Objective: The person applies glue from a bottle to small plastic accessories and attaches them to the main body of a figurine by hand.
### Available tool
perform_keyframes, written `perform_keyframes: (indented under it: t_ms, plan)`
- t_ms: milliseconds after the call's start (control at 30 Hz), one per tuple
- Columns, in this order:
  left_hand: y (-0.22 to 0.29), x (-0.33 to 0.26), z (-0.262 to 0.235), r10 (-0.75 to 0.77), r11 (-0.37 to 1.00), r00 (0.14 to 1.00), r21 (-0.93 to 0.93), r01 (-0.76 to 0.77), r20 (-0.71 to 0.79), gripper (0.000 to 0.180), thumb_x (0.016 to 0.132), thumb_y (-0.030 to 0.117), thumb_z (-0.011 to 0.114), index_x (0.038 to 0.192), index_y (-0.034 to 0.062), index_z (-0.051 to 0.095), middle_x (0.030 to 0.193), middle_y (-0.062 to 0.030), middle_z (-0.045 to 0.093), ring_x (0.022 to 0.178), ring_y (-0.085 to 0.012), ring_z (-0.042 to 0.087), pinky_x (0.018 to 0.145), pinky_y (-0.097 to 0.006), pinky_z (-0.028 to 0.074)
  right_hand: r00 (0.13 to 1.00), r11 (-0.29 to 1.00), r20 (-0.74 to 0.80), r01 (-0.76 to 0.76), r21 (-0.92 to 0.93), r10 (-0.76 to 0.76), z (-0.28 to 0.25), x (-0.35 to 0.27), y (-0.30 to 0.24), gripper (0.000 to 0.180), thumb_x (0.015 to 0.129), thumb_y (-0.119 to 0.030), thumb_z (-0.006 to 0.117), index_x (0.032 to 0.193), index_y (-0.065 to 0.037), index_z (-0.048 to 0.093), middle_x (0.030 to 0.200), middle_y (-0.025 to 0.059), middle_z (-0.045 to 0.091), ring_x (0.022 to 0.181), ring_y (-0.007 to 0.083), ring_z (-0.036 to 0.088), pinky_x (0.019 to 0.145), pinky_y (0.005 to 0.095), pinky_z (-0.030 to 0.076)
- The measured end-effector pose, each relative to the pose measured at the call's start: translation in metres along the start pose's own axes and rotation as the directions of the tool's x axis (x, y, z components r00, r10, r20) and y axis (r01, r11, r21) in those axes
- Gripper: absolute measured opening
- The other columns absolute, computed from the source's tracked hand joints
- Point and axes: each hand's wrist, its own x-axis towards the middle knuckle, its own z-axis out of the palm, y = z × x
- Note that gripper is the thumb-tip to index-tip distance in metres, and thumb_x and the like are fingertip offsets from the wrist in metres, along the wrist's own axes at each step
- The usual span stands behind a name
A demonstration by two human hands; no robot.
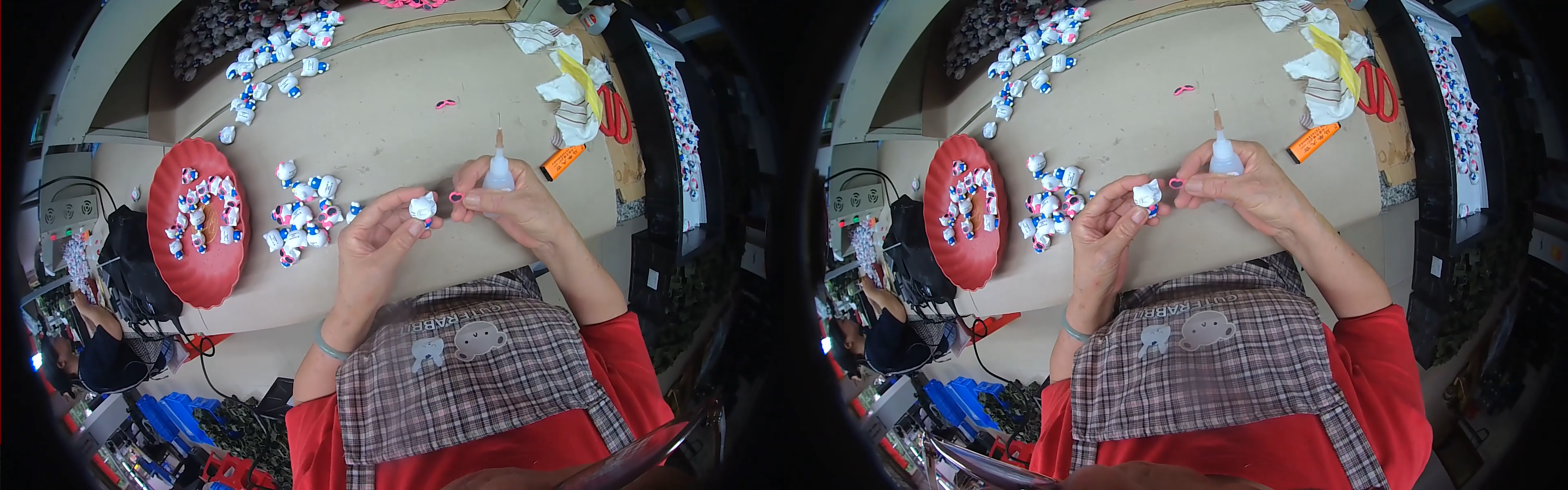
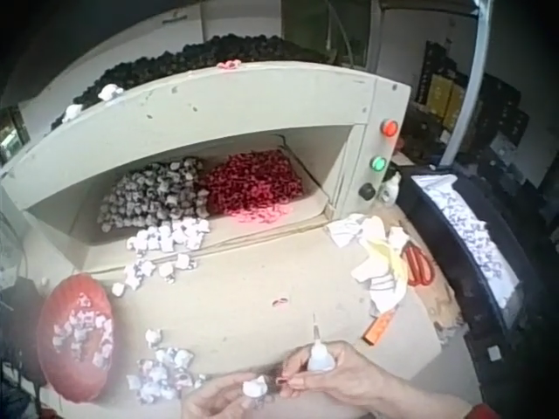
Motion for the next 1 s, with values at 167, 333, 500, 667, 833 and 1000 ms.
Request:
perform_keyframes:
  t_ms: [167, 333, 500, 667, 833, 1000]
  plan:
    - [-0.002, 0.001, 0.001, 0.028, 0.999, 0.999, 0.019, -0.028, -0.020, 0.035, 0.088, 0.000, 0.060, 0.122, -0.0042, 0.053, 0.111, -0.0125, 0.063, 0.095, -0.0179, 0.063, 0.080, -0.027, 0.050, 0.998, 0.985, 0.001, 0.061, -0.163, -0.062, 0.011, -0.004, -0.003, 0.013, 0.078, 0.001, 0.069, 0.087, -0.002, 0.061, 0.082, 0.0060, 0.062, 0.076, 0.0139, 0.063, 0.070, 0.0264, 0.052]
    - [-0.001, 0.001, 0.002, 0.013, 0.998, 0.999, 0.061, -0.011, -0.037, 0.035, 0.087, -0.002, 0.060, 0.121, -0.0038, 0.054, 0.109, -0.0104, 0.062, 0.097, -0.0155, 0.061, 0.082, -0.026, 0.050, 0.991, 0.948, -0.019, 0.125, -0.294, -0.136, 0.017, -0.001, -0.002, 0.017, 0.075, 0.002, 0.072, 0.083, -0.003, 0.058, 0.082, 0.0054, 0.064, 0.075, 0.0107, 0.062, 0.070, 0.0245, 0.051]
    - [0.001, 0.001, 0.004, 0.023, 0.991, 1.000, 0.130, -0.020, -0.018, 0.035, 0.086, -0.003, 0.060, 0.121, -0.0047, 0.054, 0.110, -0.0094, 0.059, 0.099, -0.0156, 0.060, 0.084, -0.027, 0.050, 0.990, 0.921, -0.046, 0.108, -0.374, -0.134, 0.020, -0.001, -0.003, 0.017, 0.076, -0.001, 0.073, 0.083, -0.003, 0.058, 0.081, 0.0054, 0.065, 0.076, 0.0092, 0.062, 0.071, 0.0230, 0.050]
    - [-0.003, 0.001, 0.003, 0.130, 0.951, 0.992, 0.284, -0.121, -0.010, 0.031, 0.085, -0.004, 0.061, 0.116, -0.0031, 0.058, 0.112, -0.0119, 0.059, 0.099, -0.0172, 0.060, 0.083, -0.028, 0.052, 0.983, 0.900, -0.084, 0.113, -0.421, -0.162, 0.021, -0.003, 0.002, 0.018, 0.076, -0.004, 0.074, 0.083, -0.003, 0.058, 0.081, 0.0045, 0.065, 0.074, 0.0078, 0.060, 0.067, 0.0219, 0.049]
    - [-0.005, 0.002, 0.005, 0.233, 0.881, 0.972, 0.421, -0.215, 0.009, 0.029, 0.084, -0.003, 0.062, 0.113, -0.0023, 0.060, 0.113, -0.0140, 0.062, 0.099, -0.0174, 0.062, 0.082, -0.028, 0.053, 0.960, 0.824, -0.129, 0.141, -0.548, -0.250, 0.029, -0.009, 0.007, 0.018, 0.077, -0.006, 0.074, 0.084, -0.003, 0.058, 0.079, 0.0022, 0.064, 0.072, 0.0060, 0.057, 0.064, 0.0217, 0.047]
    - [-0.008, 0.001, 0.010, 0.241, 0.903, 0.970, 0.374, -0.212, -0.032, 0.026, 0.084, -0.002, 0.062, 0.111, -0.0024, 0.061, 0.111, -0.0146, 0.065, 0.098, -0.0184, 0.063, 0.083, -0.028, 0.052, 0.910, 0.718, -0.160, 0.182, -0.672, -0.381, 0.034, -0.010, 0.011, 0.020, 0.073, -0.006, 0.075, 0.082, -0.002, 0.057, 0.075, 0.0028, 0.061, 0.070, 0.0092, 0.058, 0.063, 0.0255, 0.048]
